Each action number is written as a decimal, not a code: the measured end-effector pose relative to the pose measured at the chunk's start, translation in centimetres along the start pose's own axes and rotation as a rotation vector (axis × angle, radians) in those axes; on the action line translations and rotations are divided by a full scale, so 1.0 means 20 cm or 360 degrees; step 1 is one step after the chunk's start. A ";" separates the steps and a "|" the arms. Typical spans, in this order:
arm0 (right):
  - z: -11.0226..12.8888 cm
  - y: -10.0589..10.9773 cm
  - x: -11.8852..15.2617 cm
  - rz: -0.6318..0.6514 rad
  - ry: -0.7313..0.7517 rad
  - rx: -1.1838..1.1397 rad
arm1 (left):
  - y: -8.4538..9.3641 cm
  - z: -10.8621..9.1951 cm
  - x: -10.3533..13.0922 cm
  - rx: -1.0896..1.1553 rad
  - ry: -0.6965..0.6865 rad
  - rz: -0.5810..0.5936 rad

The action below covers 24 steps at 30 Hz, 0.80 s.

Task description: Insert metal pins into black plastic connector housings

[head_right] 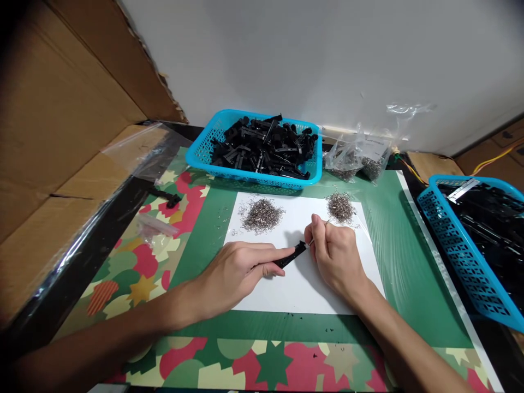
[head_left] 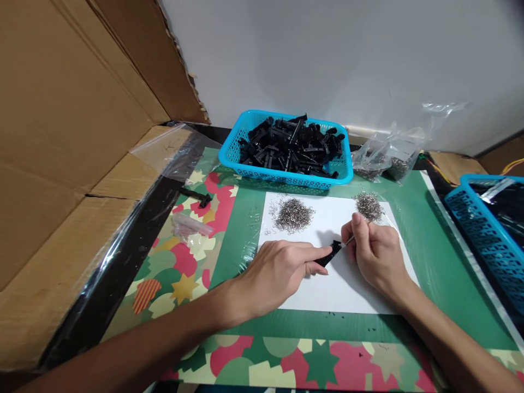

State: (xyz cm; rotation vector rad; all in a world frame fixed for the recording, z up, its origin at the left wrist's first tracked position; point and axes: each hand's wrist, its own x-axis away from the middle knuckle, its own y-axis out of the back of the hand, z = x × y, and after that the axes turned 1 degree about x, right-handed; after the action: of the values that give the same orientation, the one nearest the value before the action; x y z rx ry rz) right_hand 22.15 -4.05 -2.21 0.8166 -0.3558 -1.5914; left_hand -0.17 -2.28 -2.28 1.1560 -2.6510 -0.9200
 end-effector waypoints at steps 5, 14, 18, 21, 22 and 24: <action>0.00 -0.02 0.00 -0.0044 0.0040 0.0088 | 0.02 -0.02 -0.01 0.0122 0.0145 -0.0004; 0.00 -0.01 -0.04 -0.0281 -0.0412 -0.0668 | 0.06 -0.07 -0.01 0.0308 0.0384 -0.0179; -0.01 0.05 -0.10 -0.0246 -0.0331 -0.0630 | 0.07 -0.08 0.01 0.0502 0.0422 -0.0445; -0.01 0.06 -0.16 -0.0217 -0.0224 -0.0343 | 0.08 -0.07 0.03 0.0562 0.0441 -0.0732; 0.00 0.05 -0.18 -0.0214 -0.0188 -0.0285 | 0.09 -0.06 0.04 0.0565 0.0437 -0.0805; 0.01 0.03 -0.21 -0.0192 -0.0109 -0.0256 | 0.10 -0.05 0.04 0.0555 0.0422 -0.0906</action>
State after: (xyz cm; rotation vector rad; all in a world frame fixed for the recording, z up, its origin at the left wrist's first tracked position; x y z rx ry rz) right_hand 22.43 -0.13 -0.41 0.6718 -0.2274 -1.7394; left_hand -1.61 -2.29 -0.51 2.0158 -2.3526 -0.3117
